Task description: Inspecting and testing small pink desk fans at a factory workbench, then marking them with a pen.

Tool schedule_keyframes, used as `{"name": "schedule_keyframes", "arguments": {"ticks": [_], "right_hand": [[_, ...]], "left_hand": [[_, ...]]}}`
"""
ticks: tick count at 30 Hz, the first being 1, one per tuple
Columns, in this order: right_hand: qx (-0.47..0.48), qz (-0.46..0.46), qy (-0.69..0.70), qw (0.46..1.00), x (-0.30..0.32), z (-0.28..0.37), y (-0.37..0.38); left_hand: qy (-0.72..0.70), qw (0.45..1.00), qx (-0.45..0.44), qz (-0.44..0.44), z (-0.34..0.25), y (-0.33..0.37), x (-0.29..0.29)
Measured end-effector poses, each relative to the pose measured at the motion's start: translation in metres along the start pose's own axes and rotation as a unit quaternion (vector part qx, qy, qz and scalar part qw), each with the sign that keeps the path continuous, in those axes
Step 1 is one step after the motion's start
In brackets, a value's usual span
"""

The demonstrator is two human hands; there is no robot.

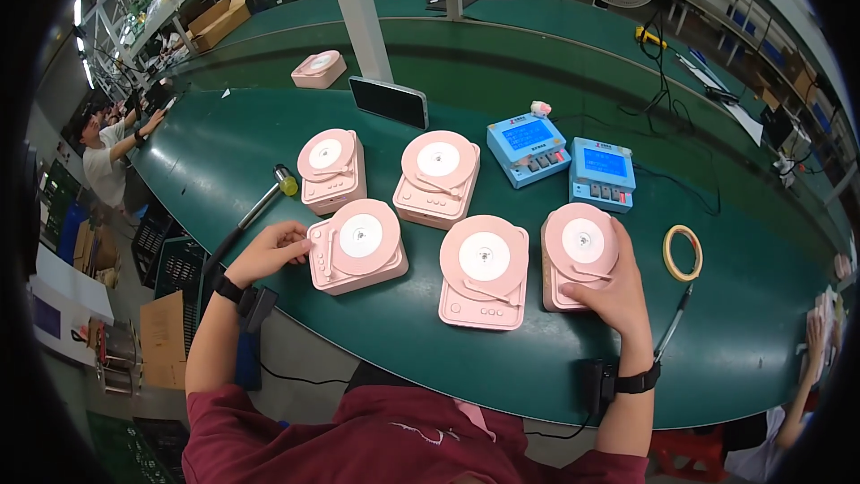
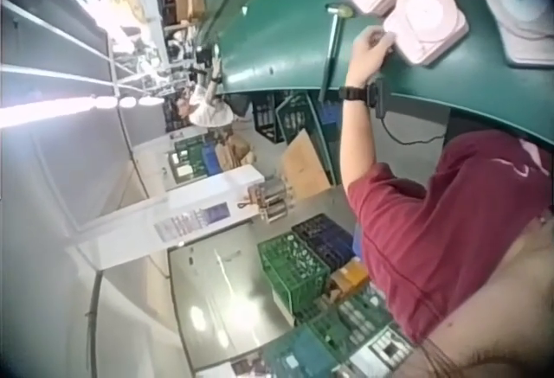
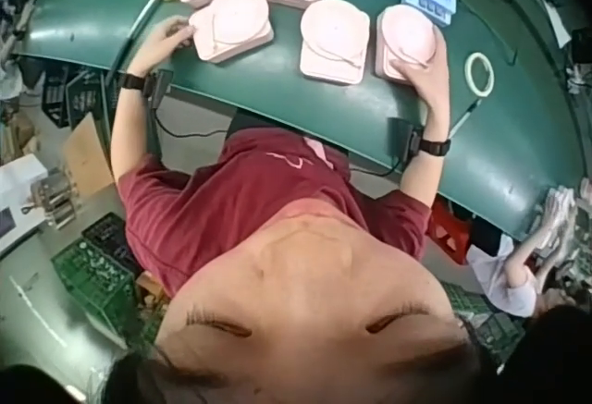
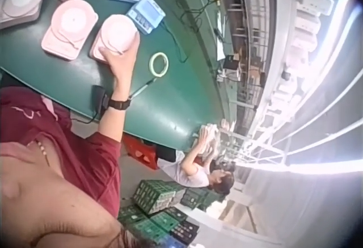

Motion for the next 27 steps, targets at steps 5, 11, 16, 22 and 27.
{"name": "schedule_keyframes", "arguments": {"ticks": [5, 11, 16, 22, 27], "right_hand": [[-0.021, 0.004, 0.036, 0.999, -0.003, 0.0, 0.002], [-0.042, -0.004, 0.035, 0.998, -0.003, -0.001, 0.001], [-0.022, -0.007, 0.027, 0.999, -0.003, 0.002, 0.001], [-0.042, -0.004, 0.02, 0.999, -0.002, 0.001, 0.0], [-0.034, -0.003, 0.008, 0.999, -0.001, 0.0, 0.0]], "left_hand": [[-0.021, 1.0, -0.011, 0.003, -0.002, 0.016, -0.004], [-0.059, 0.998, 0.017, 0.0, -0.007, 0.018, -0.007], [-0.075, 0.996, 0.022, -0.034, -0.003, 0.015, -0.011], [-0.094, 0.995, 0.015, -0.039, 0.003, 0.017, -0.011], [-0.106, 0.993, -0.004, -0.051, 0.008, 0.016, -0.011]]}}
Point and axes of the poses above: each hand's wrist, its own y-axis towards the middle knuckle, its own x-axis out of the back of the hand, z = x × y, the point moved 3 cm from there along y, towards the middle knuckle, and after that the axes turned 3 degrees about -y, right-handed, at the moved point
